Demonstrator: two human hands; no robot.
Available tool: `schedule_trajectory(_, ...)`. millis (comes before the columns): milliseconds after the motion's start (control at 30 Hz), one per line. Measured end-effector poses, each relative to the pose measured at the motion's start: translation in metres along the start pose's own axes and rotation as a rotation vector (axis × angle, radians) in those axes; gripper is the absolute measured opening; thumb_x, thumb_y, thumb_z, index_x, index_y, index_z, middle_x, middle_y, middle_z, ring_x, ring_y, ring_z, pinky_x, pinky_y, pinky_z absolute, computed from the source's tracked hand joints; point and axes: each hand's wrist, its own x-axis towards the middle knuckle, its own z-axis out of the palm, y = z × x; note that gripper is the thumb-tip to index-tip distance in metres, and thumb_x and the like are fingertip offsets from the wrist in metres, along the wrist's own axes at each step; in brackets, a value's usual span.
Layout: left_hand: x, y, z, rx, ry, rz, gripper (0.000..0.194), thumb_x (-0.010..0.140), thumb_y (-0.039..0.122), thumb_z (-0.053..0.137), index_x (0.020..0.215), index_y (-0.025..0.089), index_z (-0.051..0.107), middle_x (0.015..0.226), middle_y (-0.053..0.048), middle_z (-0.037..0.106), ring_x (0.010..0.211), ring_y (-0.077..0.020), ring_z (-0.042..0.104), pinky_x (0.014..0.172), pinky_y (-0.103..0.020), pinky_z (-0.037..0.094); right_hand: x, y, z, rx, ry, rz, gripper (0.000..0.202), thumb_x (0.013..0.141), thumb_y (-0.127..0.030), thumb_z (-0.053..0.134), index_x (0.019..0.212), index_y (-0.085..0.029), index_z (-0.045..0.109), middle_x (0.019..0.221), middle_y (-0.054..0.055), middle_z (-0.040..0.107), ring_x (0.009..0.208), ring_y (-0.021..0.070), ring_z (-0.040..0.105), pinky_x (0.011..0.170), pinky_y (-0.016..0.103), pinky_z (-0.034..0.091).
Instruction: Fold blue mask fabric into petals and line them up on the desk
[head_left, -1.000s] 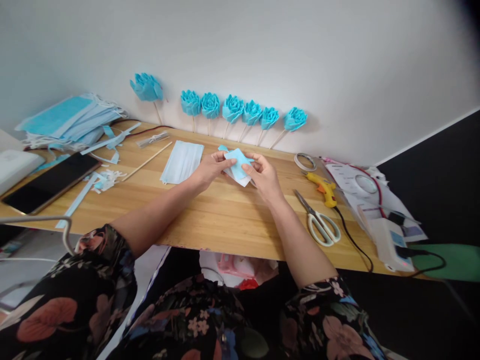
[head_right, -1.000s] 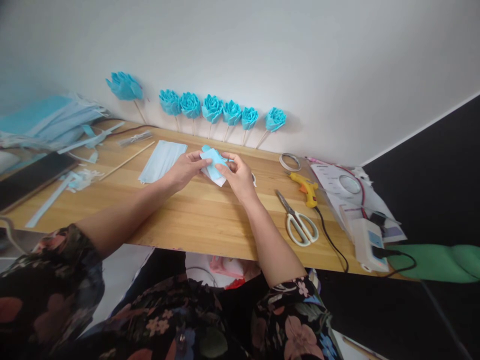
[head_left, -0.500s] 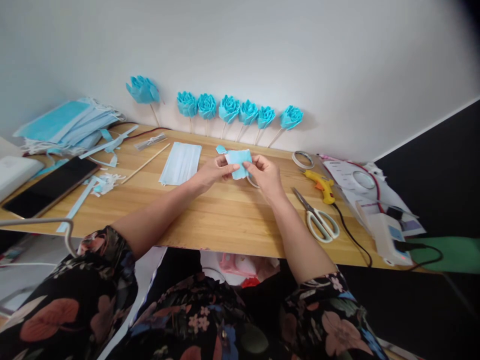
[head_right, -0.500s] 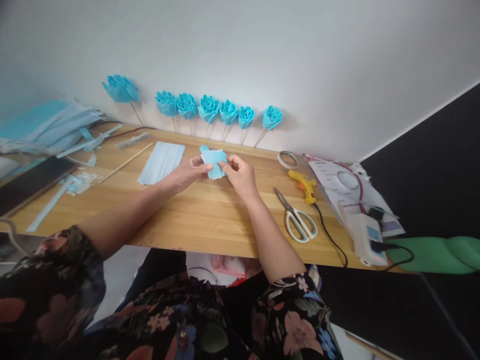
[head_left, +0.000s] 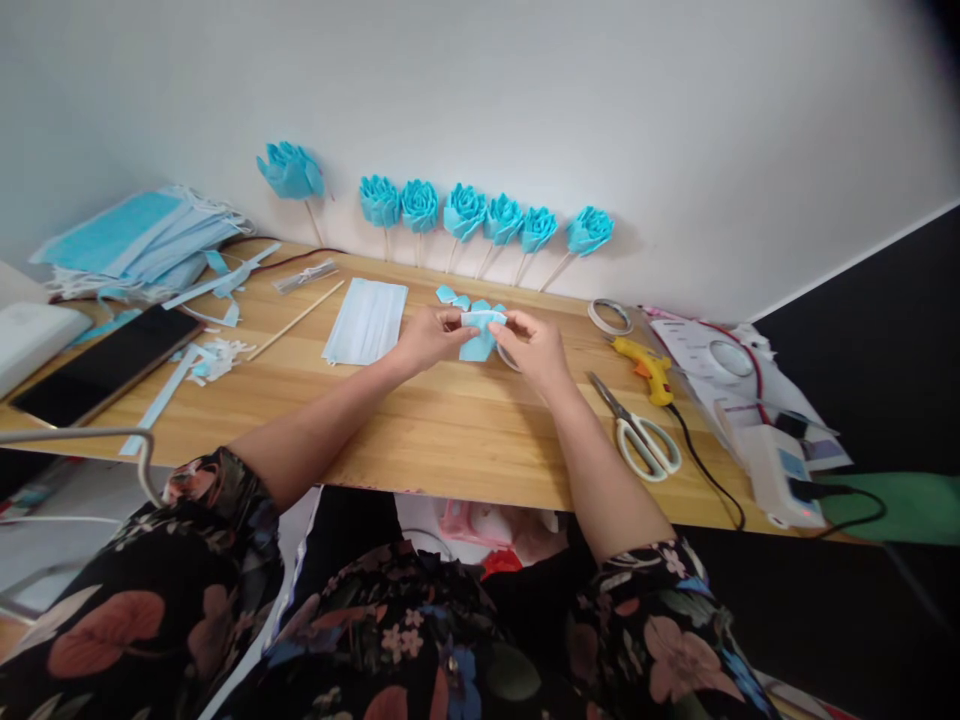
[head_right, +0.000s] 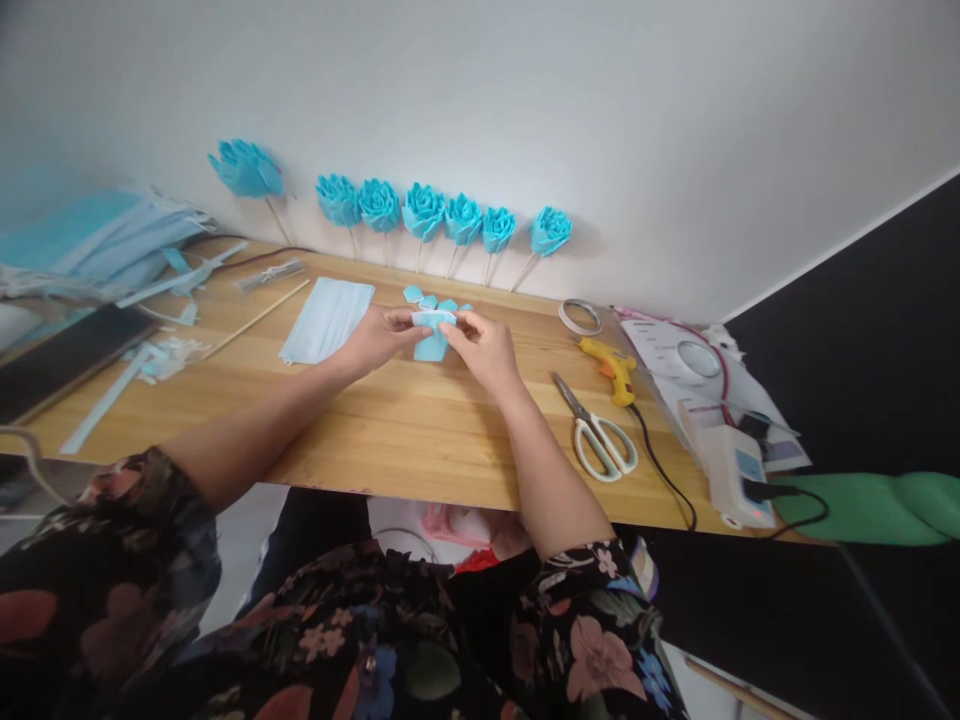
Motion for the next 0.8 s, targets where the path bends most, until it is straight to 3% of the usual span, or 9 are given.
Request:
schedule_trajectory(100,0.002,-0.001,0.0,0.066,0.064,0.051,0.017,0.076,0.031,0.08,0.072,0.017,0.071,0.074,-0.001,0.069,0.081,-0.0172,0.063,0.075,-0.03,0.05,0.0,-0.002,-0.001,-0.095,0.033,-0.056,0.021,0.083,-0.041,0.067,0.085,-0.021,0.075,0.08,0.001,0.073,0.078,0.0186,0.065,0.078,0.032,0.05)
schedule_trajectory(300,0.003,0.005,0.0,-0.013,0.097,-0.001,0.026,0.075,0.036,0.082,0.073,0.014,0.069,0.068,0.0,0.062,0.066,-0.0116,0.053,0.066,-0.027,0.041,-0.001,-0.002,0.002,-0.168,0.067,-0.1,0.021,0.085,-0.043,0.063,0.086,-0.023,0.071,0.082,0.001,0.074,0.079,0.0192,0.066,0.078,0.031,0.049)
schedule_trajectory(667,0.003,0.003,0.005,0.04,0.093,-0.004,0.02,0.078,0.033,0.074,0.075,0.014,0.067,0.069,0.001,0.059,0.064,-0.0102,0.05,0.065,-0.025,0.038,0.003,0.006,-0.005,-0.357,0.111,-0.194,0.049,0.095,-0.063,0.051,0.07,-0.022,0.061,0.06,-0.002,0.058,0.061,0.0151,0.053,0.063,0.028,0.038)
schedule_trajectory(800,0.003,0.004,0.004,0.038,0.104,-0.001,0.019,0.078,0.032,0.073,0.074,0.014,0.065,0.068,0.002,0.059,0.062,-0.0099,0.049,0.063,-0.025,0.038,0.004,0.01,-0.007,-0.434,0.12,-0.262,0.054,0.1,-0.062,0.042,0.07,-0.022,0.063,0.064,0.001,0.064,0.065,0.0177,0.059,0.067,0.031,0.042)
